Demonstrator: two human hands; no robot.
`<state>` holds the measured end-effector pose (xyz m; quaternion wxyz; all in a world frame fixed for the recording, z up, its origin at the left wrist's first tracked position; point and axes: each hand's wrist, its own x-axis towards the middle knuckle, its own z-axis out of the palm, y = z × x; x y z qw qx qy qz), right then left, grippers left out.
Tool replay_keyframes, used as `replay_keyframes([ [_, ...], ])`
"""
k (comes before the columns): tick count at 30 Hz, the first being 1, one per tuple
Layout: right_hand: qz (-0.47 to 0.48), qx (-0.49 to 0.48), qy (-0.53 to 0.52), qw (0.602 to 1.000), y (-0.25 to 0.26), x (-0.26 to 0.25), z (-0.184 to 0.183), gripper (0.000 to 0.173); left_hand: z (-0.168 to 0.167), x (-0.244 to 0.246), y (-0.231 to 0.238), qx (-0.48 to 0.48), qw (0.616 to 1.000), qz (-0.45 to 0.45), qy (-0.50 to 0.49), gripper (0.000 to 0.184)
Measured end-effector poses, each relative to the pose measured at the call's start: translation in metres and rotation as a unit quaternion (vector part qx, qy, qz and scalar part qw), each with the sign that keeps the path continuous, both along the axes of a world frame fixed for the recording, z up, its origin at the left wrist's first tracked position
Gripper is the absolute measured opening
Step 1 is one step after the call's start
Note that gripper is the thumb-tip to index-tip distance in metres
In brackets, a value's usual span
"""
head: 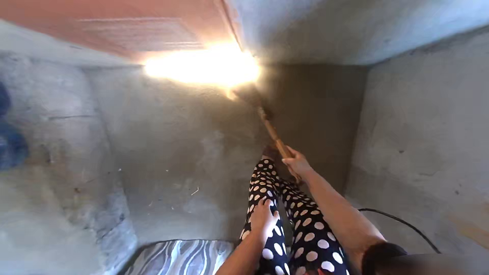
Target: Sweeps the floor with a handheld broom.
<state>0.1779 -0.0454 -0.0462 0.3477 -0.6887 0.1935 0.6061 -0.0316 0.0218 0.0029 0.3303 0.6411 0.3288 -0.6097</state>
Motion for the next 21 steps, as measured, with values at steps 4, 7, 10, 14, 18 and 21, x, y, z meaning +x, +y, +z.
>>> replay_keyframes([
  [4, -0.061, -0.131, -0.075, 0.987, -0.06, 0.027, 0.037, 0.064, 0.074, -0.007, 0.033, -0.062, 0.989, 0.123, -0.052, 0.063],
  [7, -0.069, -0.205, -0.104, 0.971, -0.097, 0.073, 0.003, 0.051, 0.135, -0.05, 0.008, -0.06, 0.981, 0.136, -0.123, 0.062],
  [10, -0.063, -0.208, -0.053, 0.975, -0.056, 0.117, -0.019, 0.027, 0.161, -0.062, -0.03, 0.021, 0.968, 0.155, -0.197, 0.043],
  [14, 0.029, -0.051, 0.038, 0.998, 0.063, 0.129, -0.018, 0.036, 0.162, -0.017, -0.074, 0.048, 0.965, 0.228, -0.123, 0.046],
  [18, 0.056, 0.035, 0.118, 0.991, 0.076, 0.106, -0.006, 0.043, 0.168, -0.001, -0.128, 0.129, 0.926, 0.299, -0.192, 0.043],
  [21, 0.162, 0.054, 0.163, 0.972, 0.029, 0.041, 0.047, 0.068, 0.176, 0.004, -0.158, 0.166, 0.896, 0.35, -0.218, 0.039],
])
